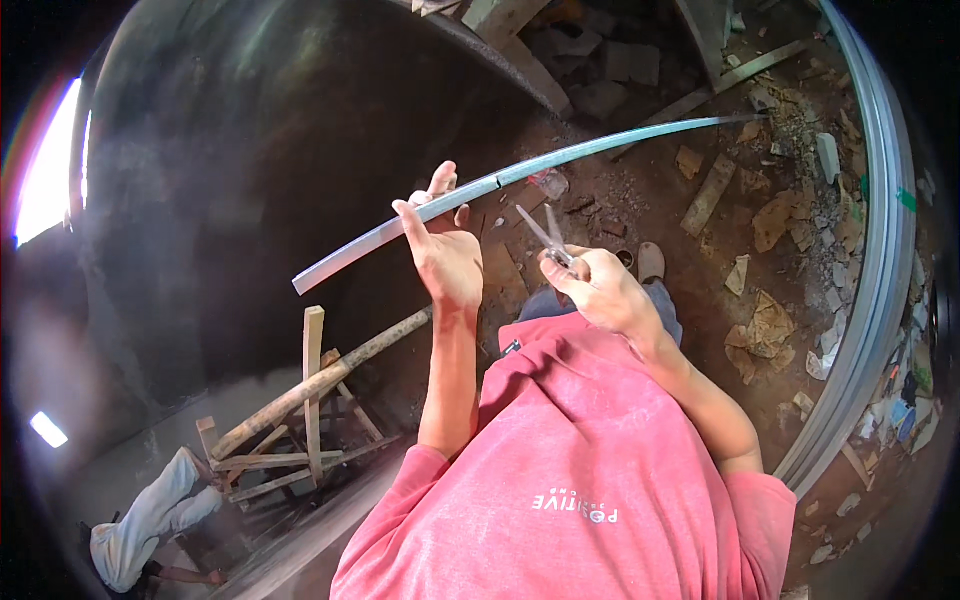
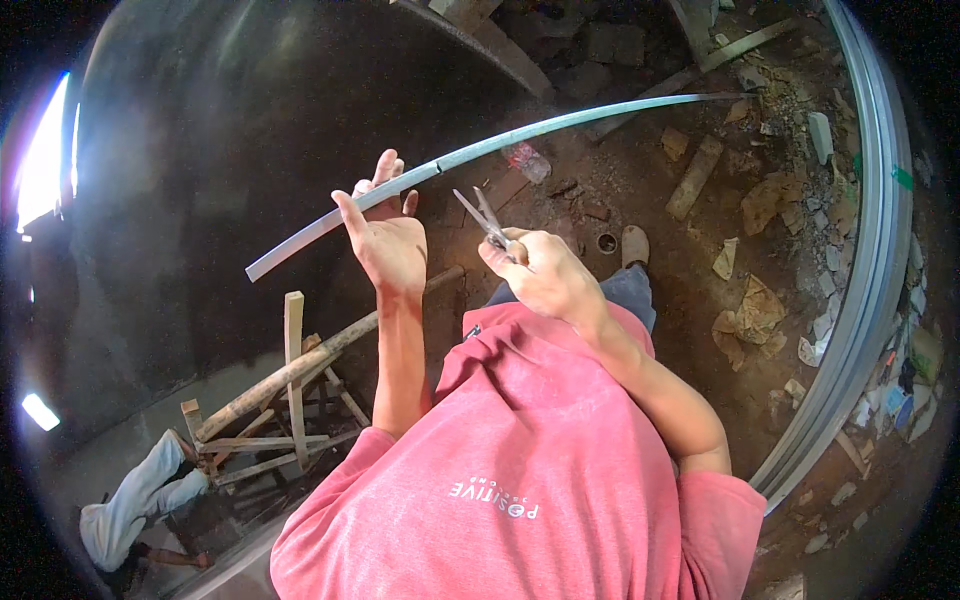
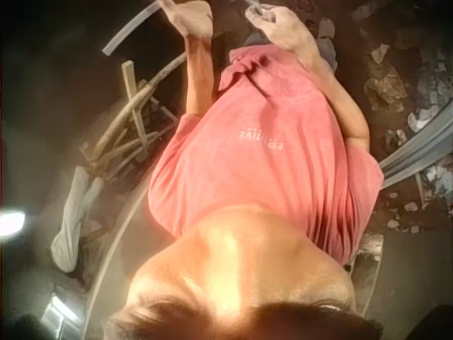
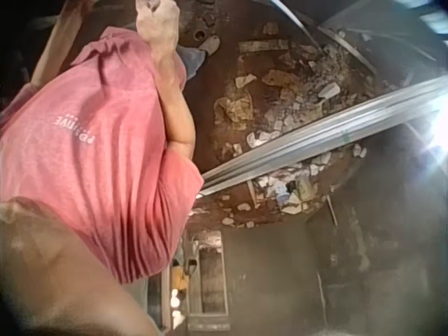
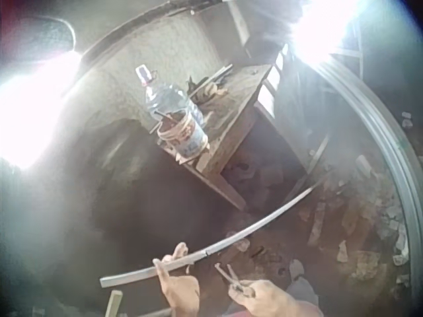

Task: The person picks up a metal stud, cuts into its sides using shears, and bends it by hand. They then hold the stud against a wall while another person works on it, before returning to a bucket to retrieve a hammer and nails.

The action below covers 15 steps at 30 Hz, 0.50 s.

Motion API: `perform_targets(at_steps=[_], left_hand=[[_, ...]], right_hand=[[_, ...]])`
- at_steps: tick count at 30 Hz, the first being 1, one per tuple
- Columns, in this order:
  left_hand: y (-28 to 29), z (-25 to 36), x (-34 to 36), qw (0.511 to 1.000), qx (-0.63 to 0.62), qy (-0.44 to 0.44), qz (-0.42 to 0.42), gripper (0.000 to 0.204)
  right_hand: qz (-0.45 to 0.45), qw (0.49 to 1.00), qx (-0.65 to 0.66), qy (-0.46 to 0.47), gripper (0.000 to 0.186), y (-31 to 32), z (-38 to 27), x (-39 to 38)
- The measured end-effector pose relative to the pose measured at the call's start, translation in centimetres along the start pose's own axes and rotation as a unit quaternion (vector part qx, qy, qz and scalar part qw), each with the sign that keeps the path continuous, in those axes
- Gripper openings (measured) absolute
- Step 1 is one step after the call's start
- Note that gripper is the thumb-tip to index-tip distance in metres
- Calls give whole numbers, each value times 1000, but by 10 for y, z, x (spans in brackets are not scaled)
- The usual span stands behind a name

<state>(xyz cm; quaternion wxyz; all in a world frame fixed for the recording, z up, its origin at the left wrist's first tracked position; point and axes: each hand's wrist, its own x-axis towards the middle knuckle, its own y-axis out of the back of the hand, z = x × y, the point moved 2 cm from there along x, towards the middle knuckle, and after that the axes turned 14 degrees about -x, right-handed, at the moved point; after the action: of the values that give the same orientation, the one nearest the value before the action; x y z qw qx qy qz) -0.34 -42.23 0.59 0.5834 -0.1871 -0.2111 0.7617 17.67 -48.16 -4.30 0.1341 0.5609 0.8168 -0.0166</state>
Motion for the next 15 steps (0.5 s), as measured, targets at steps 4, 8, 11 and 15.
perform_targets(at_steps=[4,8,11,15], left_hand=[[6,-2,-4,998,30,-44,-27,36],[5,-7,-11,995,22,-77,-52,32],[2,-8,-16,994,20,-87,-68,31],[-4,-8,-21,991,17,-98,-91,27]], right_hand=[[31,998,-19,-53,57,-4,-14,3],[34,997,-25,-63,58,-1,-9,1],[8,997,-30,-67,57,3,-11,-1],[9,997,-56,-51,53,9,-14,-6]])
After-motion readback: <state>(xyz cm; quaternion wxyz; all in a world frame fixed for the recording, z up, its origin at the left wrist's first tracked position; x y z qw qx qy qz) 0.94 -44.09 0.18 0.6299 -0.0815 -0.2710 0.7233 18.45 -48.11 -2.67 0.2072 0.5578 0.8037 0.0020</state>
